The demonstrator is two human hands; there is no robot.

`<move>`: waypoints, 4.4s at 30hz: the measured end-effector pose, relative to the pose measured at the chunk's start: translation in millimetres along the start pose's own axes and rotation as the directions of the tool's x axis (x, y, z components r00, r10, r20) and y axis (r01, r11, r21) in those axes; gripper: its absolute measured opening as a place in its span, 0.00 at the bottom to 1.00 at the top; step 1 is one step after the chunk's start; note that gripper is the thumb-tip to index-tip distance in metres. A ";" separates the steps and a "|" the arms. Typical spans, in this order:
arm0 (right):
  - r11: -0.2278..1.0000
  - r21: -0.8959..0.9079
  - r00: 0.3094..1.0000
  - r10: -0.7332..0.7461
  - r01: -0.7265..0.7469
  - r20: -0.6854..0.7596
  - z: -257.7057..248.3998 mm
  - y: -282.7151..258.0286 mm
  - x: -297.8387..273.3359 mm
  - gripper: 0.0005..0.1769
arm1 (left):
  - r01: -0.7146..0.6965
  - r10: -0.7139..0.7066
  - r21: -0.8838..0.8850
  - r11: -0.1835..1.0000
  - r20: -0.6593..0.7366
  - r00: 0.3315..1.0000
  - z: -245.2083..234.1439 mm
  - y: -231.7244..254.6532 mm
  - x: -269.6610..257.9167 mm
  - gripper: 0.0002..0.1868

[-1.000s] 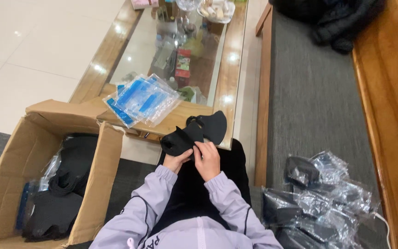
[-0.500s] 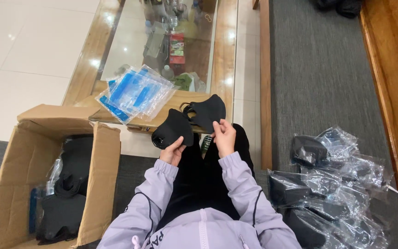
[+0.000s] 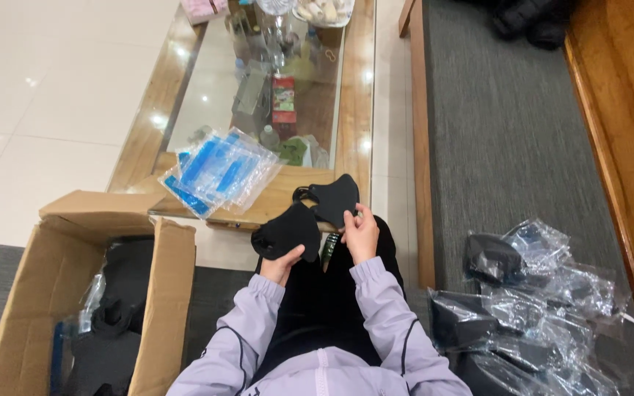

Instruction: Inspecting and packaging black face masks into plastic sleeves

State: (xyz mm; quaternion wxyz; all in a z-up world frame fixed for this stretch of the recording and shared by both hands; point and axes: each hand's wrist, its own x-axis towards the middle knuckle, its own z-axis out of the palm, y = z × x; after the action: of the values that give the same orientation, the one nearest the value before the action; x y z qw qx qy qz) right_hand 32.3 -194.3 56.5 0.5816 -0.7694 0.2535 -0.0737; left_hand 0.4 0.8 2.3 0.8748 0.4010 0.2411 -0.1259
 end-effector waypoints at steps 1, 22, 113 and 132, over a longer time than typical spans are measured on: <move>1.000 0.002 1.000 -0.006 0.006 0.001 -0.7 -1.4 -0.7 0.23 | -0.006 0.006 -0.001 1.000 0.003 1.000 -4.9 -2.2 4.2 0.36; 0.931 -0.352 0.994 -0.109 0.101 -0.002 -10.8 -33.3 -8.9 0.30 | 0.179 -0.178 0.010 0.984 -0.072 0.981 -0.3 25.7 -9.9 0.37; 0.789 -0.546 0.960 -0.241 0.281 0.145 -8.3 -32.5 -1.0 0.26 | 0.230 -0.202 0.080 0.970 -0.260 0.944 48.7 99.4 -50.2 0.34; 0.994 -0.037 0.950 -0.085 0.100 0.301 -13.3 -113.5 -26.9 0.22 | 0.382 -0.351 0.077 0.921 -0.259 0.900 100.2 126.0 -65.9 0.31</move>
State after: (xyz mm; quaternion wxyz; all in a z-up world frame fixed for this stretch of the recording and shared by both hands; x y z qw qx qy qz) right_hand 38.2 -170.7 171.4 0.5892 -0.7974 0.1282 0.0228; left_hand 28.5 7.7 173.8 0.7726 0.4151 0.4078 -0.2540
